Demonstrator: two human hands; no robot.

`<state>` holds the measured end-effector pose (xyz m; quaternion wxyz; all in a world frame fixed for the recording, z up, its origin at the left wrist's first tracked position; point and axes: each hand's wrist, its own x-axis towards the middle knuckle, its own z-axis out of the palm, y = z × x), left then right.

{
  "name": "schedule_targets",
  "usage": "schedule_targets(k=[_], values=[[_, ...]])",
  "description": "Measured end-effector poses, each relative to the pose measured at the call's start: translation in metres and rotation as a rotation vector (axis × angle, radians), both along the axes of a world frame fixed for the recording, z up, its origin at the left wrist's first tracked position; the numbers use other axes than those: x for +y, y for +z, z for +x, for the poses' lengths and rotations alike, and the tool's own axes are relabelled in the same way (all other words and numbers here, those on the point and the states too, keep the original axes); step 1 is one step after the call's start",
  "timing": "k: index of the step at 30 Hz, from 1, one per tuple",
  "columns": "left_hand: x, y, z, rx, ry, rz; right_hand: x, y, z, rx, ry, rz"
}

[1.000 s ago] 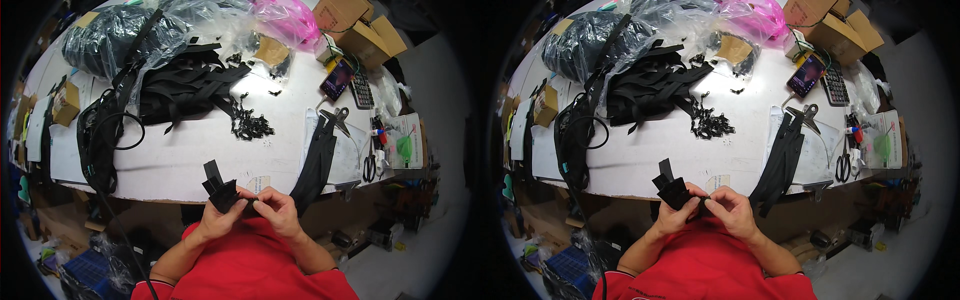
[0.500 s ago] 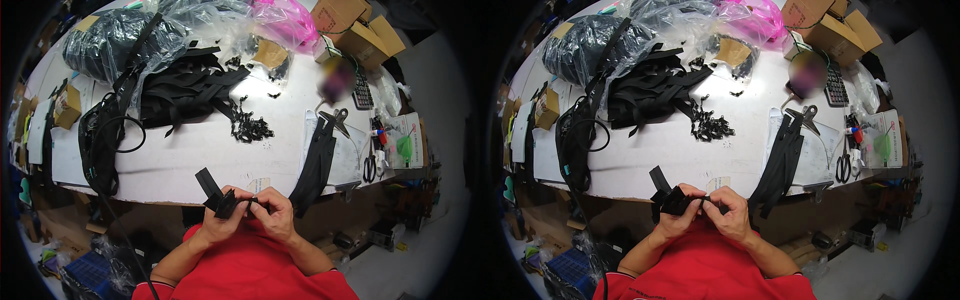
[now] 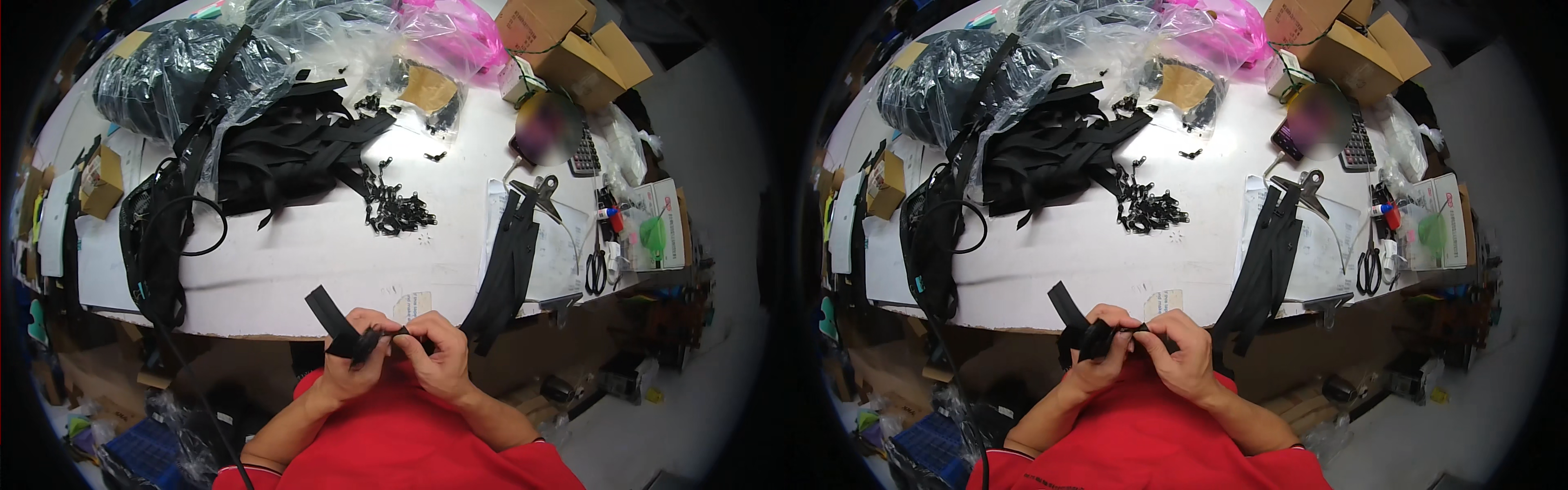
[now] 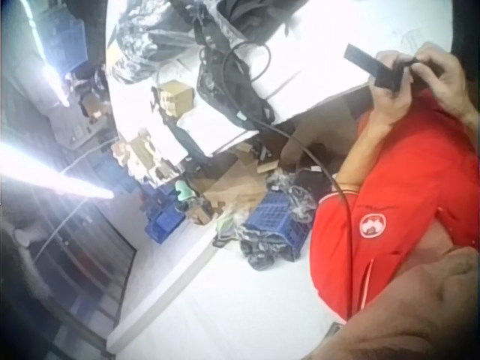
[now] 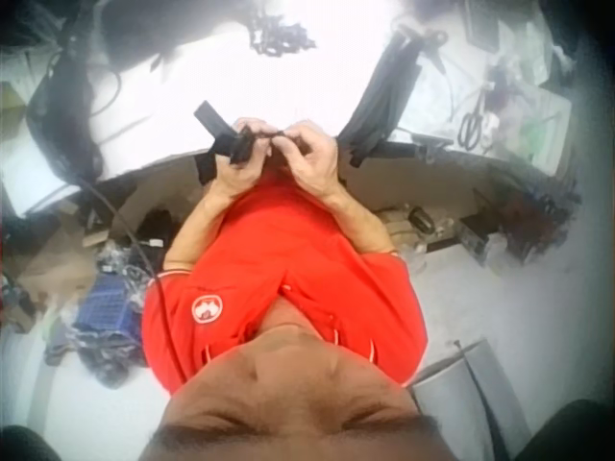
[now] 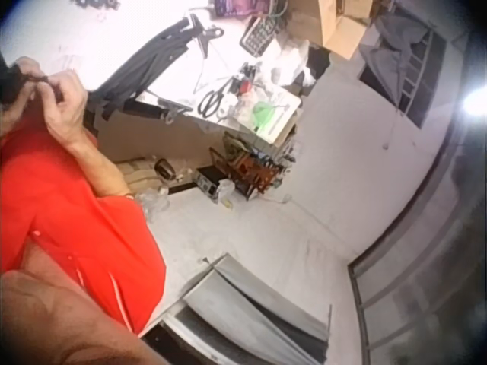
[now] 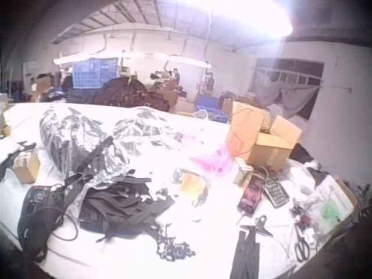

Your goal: The person attaches small metal clips to the ends of black fabric straps by hand. They repeatedly pick up a strap and a clip, thread the strap end through the clip, and place the assembled unit on the table.

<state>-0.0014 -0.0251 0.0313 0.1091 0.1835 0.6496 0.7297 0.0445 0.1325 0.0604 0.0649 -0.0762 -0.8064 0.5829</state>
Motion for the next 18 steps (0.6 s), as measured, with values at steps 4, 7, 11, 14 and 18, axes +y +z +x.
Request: schedule_targets(k=[4,7,11,14,18], values=[[-0.004,-0.006,0.002,0.237,0.052,-0.061,0.006,-0.007,-0.004,0.209,0.058,0.228],[-0.007,-0.008,0.004,0.311,0.063,-0.075,0.009,-0.009,-0.004,0.243,0.107,0.224],[-0.012,0.002,-0.007,0.420,-0.011,-0.142,0.005,-0.005,0.001,0.153,0.099,0.026],[-0.007,-0.002,-0.007,0.410,0.032,-0.129,-0.004,-0.002,0.003,0.108,0.067,0.017],[-0.005,-0.008,0.002,-0.059,0.048,-0.012,0.009,-0.004,-0.006,0.306,0.107,0.289]])
